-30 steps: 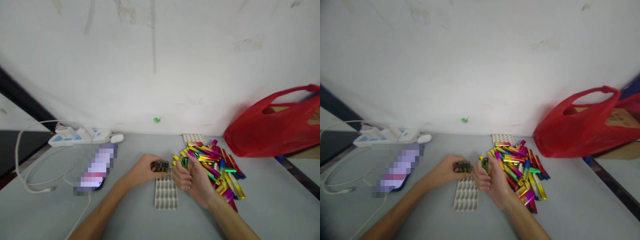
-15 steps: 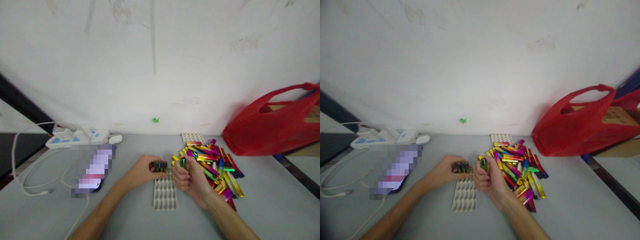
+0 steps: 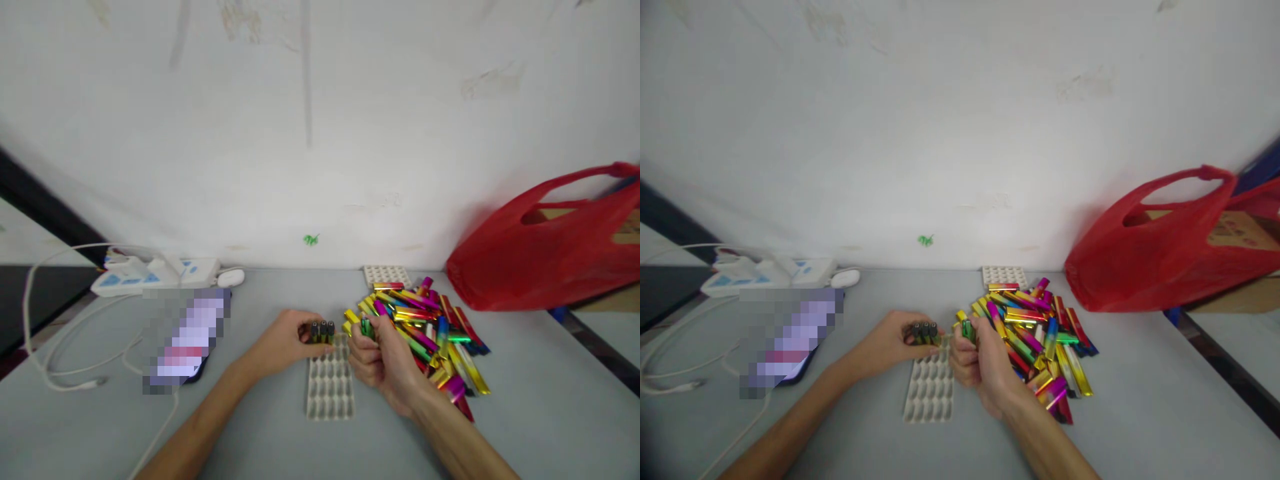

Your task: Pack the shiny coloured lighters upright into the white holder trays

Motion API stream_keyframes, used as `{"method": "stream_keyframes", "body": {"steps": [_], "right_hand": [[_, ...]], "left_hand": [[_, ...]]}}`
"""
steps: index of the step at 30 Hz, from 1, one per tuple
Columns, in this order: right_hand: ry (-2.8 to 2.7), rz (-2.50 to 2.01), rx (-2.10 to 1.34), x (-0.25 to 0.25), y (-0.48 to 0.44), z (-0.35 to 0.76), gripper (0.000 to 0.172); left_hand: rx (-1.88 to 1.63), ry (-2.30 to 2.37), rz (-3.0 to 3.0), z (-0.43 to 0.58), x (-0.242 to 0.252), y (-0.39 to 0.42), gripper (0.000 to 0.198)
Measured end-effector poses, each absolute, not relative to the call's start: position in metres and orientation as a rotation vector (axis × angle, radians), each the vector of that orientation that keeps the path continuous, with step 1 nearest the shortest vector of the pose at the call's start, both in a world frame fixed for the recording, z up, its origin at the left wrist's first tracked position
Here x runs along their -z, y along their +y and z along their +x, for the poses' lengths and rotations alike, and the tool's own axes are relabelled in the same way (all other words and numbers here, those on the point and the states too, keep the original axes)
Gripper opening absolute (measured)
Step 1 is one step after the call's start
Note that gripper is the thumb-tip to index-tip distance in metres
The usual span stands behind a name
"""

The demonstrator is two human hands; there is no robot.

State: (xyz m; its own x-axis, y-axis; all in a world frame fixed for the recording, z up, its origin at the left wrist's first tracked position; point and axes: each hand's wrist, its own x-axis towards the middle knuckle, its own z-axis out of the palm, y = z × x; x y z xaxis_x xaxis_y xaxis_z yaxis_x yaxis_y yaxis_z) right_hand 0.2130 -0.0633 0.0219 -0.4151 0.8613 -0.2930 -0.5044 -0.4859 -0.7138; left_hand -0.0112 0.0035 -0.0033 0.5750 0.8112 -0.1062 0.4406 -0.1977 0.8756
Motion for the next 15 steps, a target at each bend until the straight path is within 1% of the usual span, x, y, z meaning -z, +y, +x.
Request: {"method": "stream_keyframes", "body": {"steps": [6,15], "right_hand": [[-0.66,-0.804,-2.015,-0.0255,-0.0642,0.2125,0.061],[-0.678,-0.777,-2.051,-0.0263,-0.0651,0.2126,0.065]], "left_hand": [[-0.493,1.037,1.84,-0.0103,0.0017,0.0031,0.039],[-0.457,1.043,1.829,-0.0098,0.0029,0.0033,0.037]]}}
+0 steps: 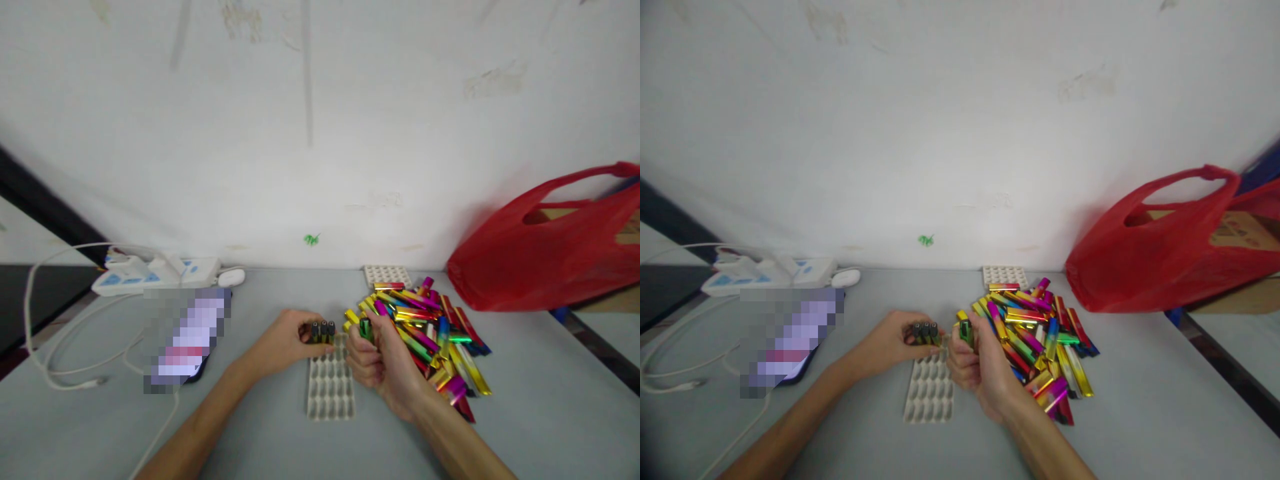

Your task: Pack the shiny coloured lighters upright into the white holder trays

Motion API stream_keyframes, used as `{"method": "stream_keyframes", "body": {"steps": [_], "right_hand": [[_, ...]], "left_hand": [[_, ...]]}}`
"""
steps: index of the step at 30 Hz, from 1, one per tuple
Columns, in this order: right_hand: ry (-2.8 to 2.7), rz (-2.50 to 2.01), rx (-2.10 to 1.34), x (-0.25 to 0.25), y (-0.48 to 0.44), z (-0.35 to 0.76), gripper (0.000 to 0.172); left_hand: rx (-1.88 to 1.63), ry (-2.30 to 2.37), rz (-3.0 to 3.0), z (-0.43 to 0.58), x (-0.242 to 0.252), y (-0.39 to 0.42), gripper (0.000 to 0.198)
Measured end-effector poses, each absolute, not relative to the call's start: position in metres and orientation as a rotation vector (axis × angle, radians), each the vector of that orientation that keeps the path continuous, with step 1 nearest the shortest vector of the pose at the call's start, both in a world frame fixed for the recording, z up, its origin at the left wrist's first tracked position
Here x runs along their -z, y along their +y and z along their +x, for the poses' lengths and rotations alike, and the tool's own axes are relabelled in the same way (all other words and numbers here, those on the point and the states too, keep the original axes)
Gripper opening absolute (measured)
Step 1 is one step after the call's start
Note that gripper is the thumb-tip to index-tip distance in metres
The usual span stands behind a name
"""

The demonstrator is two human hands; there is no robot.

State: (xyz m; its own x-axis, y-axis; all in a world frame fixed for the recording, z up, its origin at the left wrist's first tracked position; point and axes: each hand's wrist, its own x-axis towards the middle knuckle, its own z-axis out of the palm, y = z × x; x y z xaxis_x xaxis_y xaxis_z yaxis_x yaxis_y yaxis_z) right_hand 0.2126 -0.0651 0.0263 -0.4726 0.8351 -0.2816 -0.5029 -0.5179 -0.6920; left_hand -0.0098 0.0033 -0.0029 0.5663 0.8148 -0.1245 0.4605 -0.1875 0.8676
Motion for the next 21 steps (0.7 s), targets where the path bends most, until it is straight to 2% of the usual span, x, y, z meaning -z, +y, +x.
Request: {"method": "stream_keyframes", "body": {"steps": [16,21], "right_hand": [[-0.71,-0.842,-1.961,-0.022,-0.0667,0.2123,0.058],[-0.714,-0.877,-1.93,-0.0223,-0.0659,0.2107,0.063]], "left_hand": [[-0.483,1.029,1.829,-0.0099,0.0017,0.003,0.04],[-0.479,1.038,1.843,-0.0096,0.0013,0.0029,0.037]]}}
